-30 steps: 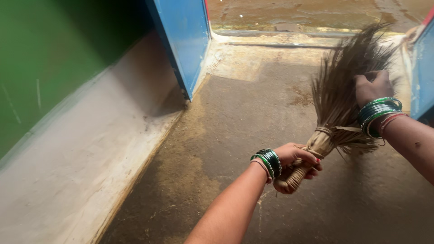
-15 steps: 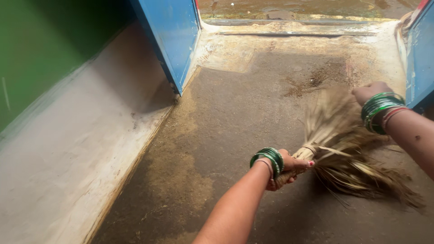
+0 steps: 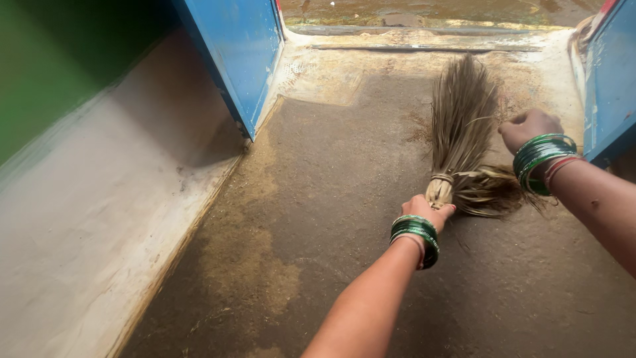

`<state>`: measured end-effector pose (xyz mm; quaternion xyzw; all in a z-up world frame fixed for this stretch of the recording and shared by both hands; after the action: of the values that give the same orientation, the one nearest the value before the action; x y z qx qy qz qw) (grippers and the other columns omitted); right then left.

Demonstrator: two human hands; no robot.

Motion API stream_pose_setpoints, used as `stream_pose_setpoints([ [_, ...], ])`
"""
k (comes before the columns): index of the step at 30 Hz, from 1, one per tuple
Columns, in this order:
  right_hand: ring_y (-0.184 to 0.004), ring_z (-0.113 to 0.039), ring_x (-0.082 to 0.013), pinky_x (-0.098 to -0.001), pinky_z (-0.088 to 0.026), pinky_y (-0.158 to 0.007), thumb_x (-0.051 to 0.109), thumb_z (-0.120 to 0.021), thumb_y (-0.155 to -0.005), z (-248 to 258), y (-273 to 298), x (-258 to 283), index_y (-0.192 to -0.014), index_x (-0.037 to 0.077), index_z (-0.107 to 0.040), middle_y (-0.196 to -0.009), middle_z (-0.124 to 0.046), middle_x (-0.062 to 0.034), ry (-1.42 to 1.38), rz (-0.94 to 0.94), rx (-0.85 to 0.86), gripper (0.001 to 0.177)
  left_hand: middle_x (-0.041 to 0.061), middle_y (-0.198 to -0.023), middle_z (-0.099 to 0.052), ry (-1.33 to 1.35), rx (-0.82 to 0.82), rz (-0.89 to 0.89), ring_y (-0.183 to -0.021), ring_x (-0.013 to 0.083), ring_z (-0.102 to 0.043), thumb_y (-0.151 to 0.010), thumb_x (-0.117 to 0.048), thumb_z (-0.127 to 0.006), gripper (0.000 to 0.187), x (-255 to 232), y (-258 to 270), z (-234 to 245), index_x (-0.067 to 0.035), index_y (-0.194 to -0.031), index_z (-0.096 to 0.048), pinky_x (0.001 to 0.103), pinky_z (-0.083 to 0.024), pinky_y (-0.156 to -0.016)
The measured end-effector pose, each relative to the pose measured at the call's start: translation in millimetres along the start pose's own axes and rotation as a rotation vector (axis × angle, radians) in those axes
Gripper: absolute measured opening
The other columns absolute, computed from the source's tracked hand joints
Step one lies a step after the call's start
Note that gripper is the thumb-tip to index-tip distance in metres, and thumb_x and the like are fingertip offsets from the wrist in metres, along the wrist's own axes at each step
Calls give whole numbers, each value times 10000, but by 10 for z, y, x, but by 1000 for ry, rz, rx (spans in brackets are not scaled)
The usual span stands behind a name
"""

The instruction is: The person sweeps dirt across a dark floor toward a doorway using a hand broom, reaching into corners and along a wall.

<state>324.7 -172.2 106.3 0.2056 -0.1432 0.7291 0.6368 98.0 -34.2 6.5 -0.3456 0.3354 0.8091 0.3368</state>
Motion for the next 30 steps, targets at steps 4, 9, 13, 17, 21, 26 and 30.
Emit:
stream_pose_setpoints([
  [4, -1010, -688, -350, -482, -561, -916, 269, -703, -933, 135, 2, 50, -1105, 88, -788, -1187, -672, -240, -53, 83, -163, 264, 161, -899, -751, 263, 233, -59, -700, 227, -710, -816, -412, -790, 460, -13, 327, 124, -45, -1089, -743, 380, -581, -682],
  [9, -1094, -630, -397, -481, -469, -1047, 257, -713, -892, 96, -56, 167, -1075, 115, -804, -1149, -706, -236, -25, 213, -215, 249, 81, -701, -674, 413, 581, 10, -513, 130, -612, -838, -396, -791, 381, 11, 627, 308, -44, -959, -708, 304, -524, -463],
  [13, -1100, -646, -390, -447, -452, -1088, 248, -686, -909, -22, -15, 248, -1115, 180, -817, -1194, -705, -209, -48, 158, -156, 253, 90, -710, -687, 211, 787, 103, -531, 153, -640, -809, -411, -813, 433, 94, 625, 415, -24, -967, -700, 307, -538, -448],
  [17, -1296, -574, -342, -595, -332, -1179, 265, -674, -893, -272, 100, 265, -1153, 275, -789, -1317, -689, -129, 46, -2, 101, 285, 78, -790, -699, -17, 736, 121, -614, 160, -657, -824, -406, -789, 419, 116, 426, 520, -33, -1004, -724, 321, -543, -495],
  [21, -1431, -350, -409, -709, -140, -1176, 279, -716, -833, -366, 119, 201, -1229, 325, -750, -1474, -495, -194, 205, -45, 131, 401, 69, -954, -729, -506, 557, 53, -806, 183, -689, -889, -363, -729, 325, 41, -18, 558, -93, -1069, -742, 346, -569, -645],
  [26, -1456, -316, -427, -696, -140, -1200, 295, -708, -839, -328, 102, 115, -1293, 293, -709, -1523, -435, -217, 179, -68, 97, 453, 59, -1159, -767, -917, 100, -79, -1046, 212, -729, -970, -308, -653, 254, -347, -496, 382, -168, -1150, -764, 378, -601, -833],
  [30, -1435, -316, -422, -637, -218, -1190, 330, -707, -866, -204, 44, 101, -1349, 168, -633, -1499, -401, -273, 128, -51, 8, 515, 106, -1069, -772, -726, -256, -106, -966, 250, -777, -1042, -248, -623, 190, -380, -503, 443, -107, -1104, -735, 404, -639, -763],
])
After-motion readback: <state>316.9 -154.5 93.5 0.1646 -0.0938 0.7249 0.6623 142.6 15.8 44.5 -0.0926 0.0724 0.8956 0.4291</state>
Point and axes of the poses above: each hand's wrist, its own y-axis away from the middle knuckle, its own z-axis out of the back of the hand, x = y × z, the point moved 6 cm from there along -y, towards the middle knuckle
